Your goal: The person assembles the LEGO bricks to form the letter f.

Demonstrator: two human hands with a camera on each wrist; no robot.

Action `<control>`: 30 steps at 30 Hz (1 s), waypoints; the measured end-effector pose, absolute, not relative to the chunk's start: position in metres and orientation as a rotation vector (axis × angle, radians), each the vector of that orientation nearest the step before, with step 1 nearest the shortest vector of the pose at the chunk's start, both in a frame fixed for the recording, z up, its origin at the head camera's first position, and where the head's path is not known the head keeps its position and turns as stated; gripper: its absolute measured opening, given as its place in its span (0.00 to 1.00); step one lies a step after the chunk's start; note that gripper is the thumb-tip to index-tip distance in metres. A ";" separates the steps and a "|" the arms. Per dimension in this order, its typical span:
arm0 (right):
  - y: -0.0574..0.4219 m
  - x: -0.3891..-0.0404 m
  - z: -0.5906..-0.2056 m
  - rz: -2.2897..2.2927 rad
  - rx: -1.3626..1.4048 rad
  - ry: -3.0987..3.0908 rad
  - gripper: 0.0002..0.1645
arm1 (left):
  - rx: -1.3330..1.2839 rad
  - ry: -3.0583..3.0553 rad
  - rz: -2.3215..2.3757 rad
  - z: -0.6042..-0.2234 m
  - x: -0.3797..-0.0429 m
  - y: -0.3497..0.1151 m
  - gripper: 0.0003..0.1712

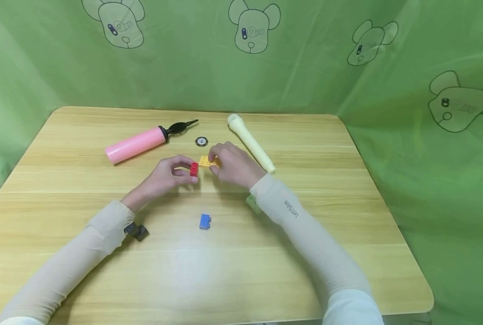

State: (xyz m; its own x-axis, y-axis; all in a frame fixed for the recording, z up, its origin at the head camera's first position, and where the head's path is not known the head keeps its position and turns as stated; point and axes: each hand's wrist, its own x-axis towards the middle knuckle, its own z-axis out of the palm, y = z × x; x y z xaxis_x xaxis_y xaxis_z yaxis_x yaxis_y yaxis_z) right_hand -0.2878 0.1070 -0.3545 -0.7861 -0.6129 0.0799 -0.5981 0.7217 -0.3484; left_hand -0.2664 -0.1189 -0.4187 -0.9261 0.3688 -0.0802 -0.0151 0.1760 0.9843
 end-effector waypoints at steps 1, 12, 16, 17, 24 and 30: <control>0.107 -0.287 -0.352 -0.568 -1.003 2.878 0.10 | 0.339 2.157 1.810 -0.418 -0.266 -0.119 0.26; 0.105 -0.286 -0.344 -0.759 -1.109 2.864 0.10 | 0.378 2.148 1.809 -0.419 -0.267 -0.113 0.27; 0.102 -0.283 -0.347 -0.782 -1.157 2.833 0.10 | 0.386 2.119 1.828 -0.419 -0.267 -0.111 0.27; 0.101 -0.283 -0.348 -0.780 -1.162 2.829 0.10 | 0.385 2.116 1.828 -0.419 -0.267 -0.111 0.27; 0.100 -0.280 -0.348 -0.767 -1.220 2.805 0.10 | 0.367 2.133 1.817 -0.417 -0.266 -0.110 0.26; 0.100 -0.280 -0.349 -0.757 -1.296 2.778 0.12 | 0.369 2.145 1.811 -0.415 -0.267 -0.109 0.26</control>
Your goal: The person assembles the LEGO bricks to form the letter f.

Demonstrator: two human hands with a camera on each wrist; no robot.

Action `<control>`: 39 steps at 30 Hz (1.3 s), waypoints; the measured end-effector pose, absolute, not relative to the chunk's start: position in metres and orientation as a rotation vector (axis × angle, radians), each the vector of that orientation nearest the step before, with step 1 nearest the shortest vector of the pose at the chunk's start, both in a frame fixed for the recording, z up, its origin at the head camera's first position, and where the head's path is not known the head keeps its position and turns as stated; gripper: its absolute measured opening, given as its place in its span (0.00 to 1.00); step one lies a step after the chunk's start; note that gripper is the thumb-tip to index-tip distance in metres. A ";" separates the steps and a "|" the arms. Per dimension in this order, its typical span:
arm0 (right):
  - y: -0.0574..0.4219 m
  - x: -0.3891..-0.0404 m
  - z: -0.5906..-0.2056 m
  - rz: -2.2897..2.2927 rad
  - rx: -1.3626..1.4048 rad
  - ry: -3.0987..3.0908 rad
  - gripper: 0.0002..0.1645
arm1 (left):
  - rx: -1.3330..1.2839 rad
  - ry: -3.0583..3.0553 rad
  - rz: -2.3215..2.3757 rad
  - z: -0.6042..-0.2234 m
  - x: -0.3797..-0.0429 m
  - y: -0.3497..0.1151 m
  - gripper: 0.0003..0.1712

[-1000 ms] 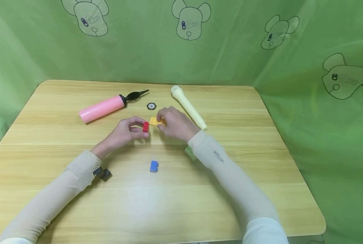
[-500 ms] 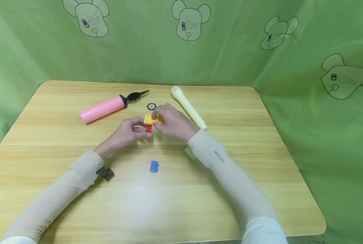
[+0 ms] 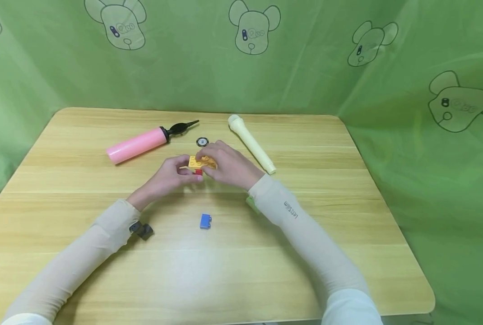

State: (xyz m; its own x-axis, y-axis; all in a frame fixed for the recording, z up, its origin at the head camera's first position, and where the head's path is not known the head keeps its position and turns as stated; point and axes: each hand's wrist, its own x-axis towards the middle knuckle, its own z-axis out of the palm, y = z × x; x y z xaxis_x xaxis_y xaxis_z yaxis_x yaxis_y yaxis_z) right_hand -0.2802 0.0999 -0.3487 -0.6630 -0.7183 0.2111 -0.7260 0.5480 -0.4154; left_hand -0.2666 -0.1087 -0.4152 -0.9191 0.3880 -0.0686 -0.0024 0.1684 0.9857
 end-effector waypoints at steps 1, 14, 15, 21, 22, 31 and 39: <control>0.100 -0.280 -0.349 0.747 1.289 -2.748 0.12 | 0.367 2.145 1.812 -0.415 -0.267 -0.109 0.25; 0.102 -0.283 -0.348 0.752 1.279 -2.769 0.11 | 0.356 2.165 1.819 -0.413 -0.267 -0.107 0.25; 0.102 -0.283 -0.348 0.755 1.280 -2.768 0.11 | 0.353 2.169 1.815 -0.413 -0.268 -0.108 0.25; 0.101 -0.283 -0.347 0.771 1.281 -2.769 0.10 | 0.346 2.189 1.792 -0.412 -0.268 -0.109 0.26; 0.101 -0.283 -0.346 0.775 1.281 -2.771 0.10 | 0.348 2.193 1.787 -0.412 -0.268 -0.109 0.26; 0.098 -0.284 -0.346 0.767 1.262 -2.812 0.10 | 0.389 2.201 1.789 -0.412 -0.266 -0.111 0.24; 0.096 -0.283 -0.346 0.736 1.271 -2.807 0.10 | 0.402 2.229 1.811 -0.411 -0.264 -0.112 0.23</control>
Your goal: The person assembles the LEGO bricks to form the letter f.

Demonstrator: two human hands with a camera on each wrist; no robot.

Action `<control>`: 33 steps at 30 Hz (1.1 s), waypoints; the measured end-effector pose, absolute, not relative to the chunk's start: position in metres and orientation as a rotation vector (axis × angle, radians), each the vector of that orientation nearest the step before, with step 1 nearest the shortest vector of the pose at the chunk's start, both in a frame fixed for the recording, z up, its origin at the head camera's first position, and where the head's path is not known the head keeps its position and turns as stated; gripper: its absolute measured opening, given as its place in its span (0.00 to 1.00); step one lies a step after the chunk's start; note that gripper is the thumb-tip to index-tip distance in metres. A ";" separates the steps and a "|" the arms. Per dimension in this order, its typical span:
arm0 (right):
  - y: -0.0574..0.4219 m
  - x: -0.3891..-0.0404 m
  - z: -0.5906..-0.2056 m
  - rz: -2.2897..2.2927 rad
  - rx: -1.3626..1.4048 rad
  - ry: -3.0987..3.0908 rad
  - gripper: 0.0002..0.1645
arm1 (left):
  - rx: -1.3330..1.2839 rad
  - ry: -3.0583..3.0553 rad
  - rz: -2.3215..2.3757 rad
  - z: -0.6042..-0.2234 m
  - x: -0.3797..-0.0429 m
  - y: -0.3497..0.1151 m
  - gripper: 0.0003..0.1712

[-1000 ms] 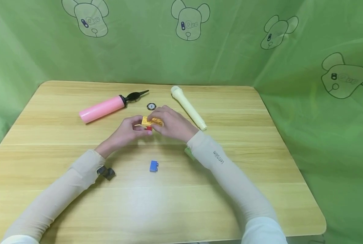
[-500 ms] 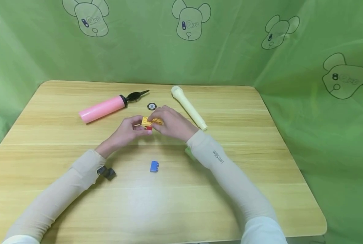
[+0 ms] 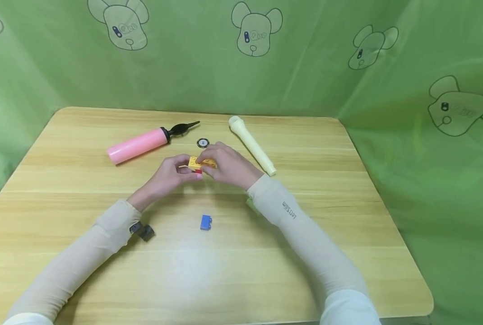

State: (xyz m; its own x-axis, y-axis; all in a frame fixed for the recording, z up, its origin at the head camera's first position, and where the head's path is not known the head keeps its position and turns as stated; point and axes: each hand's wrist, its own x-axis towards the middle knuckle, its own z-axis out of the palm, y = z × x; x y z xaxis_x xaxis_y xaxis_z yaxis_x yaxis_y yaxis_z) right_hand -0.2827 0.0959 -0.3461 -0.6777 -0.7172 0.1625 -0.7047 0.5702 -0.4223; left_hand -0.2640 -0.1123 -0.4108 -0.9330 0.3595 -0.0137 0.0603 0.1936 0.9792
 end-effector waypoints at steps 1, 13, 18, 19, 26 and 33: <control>0.096 -0.283 -0.347 -0.726 -1.252 2.762 0.10 | 0.403 2.231 1.815 -0.411 -0.264 -0.112 0.23; 0.095 -0.281 -0.344 -0.727 -1.257 2.728 0.13 | 0.457 2.147 1.829 -0.410 -0.266 -0.113 0.31; 0.095 -0.280 -0.343 -0.735 -1.194 2.730 0.19 | 0.433 2.103 1.872 -0.410 -0.266 -0.115 0.32; 0.094 -0.280 -0.344 -0.740 -1.181 2.725 0.21 | 0.425 2.115 1.867 -0.411 -0.266 -0.115 0.32; 0.097 -0.278 -0.346 -0.763 -1.136 2.739 0.24 | 0.437 2.152 1.845 -0.414 -0.265 -0.117 0.28; 0.108 -0.262 -0.335 -0.842 -1.131 2.833 0.17 | 0.426 2.167 1.819 -0.417 -0.266 -0.117 0.26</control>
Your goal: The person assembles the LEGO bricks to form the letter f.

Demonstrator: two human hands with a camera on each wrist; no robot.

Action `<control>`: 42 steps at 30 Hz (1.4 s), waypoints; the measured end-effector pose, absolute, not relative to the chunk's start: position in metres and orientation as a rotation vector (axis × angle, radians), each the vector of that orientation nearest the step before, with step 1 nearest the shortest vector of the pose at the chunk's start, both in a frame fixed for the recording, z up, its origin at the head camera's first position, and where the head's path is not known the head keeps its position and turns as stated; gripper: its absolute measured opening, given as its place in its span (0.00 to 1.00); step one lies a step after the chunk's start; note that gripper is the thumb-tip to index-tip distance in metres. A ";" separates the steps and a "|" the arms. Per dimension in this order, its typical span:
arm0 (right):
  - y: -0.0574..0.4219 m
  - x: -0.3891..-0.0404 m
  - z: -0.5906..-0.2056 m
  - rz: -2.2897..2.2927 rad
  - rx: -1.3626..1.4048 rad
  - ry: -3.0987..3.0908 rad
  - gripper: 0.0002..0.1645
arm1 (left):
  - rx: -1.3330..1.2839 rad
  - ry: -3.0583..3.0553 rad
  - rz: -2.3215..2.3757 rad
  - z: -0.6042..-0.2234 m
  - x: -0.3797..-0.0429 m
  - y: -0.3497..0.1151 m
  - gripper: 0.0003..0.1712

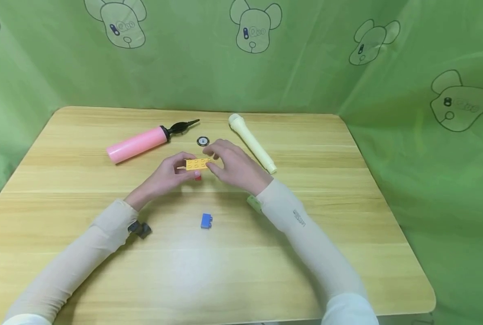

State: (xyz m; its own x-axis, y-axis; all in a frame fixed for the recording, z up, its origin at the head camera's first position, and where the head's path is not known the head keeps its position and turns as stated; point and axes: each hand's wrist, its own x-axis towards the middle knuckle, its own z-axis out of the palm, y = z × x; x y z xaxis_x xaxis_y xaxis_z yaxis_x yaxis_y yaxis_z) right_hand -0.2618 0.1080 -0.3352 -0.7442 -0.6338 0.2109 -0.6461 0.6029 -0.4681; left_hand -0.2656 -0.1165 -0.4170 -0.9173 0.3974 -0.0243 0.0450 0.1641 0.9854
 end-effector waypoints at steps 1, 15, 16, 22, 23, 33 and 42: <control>0.109 -0.258 -0.334 0.839 1.107 -2.785 0.16 | 0.421 2.177 1.802 -0.418 -0.266 -0.117 0.26; 0.098 -0.225 -0.366 0.652 1.143 -3.299 0.34 | 0.451 2.418 1.531 -0.420 -0.265 -0.121 0.24; 0.097 -0.223 -0.369 0.637 1.141 -3.323 0.35 | 0.456 2.431 1.515 -0.420 -0.264 -0.121 0.23; 0.090 -0.216 -0.385 0.565 1.187 -3.358 0.33 | 0.468 2.457 1.453 -0.421 -0.264 -0.123 0.22; 0.090 -0.216 -0.386 0.547 1.190 -3.358 0.33 | 0.469 2.453 1.450 -0.421 -0.264 -0.123 0.22; 0.088 -0.213 -0.390 0.428 1.221 -3.326 0.23 | 0.499 2.451 1.418 -0.422 -0.265 -0.123 0.21; 0.087 -0.218 -0.387 0.448 1.321 -3.281 0.14 | 0.511 2.463 1.363 -0.420 -0.265 -0.122 0.21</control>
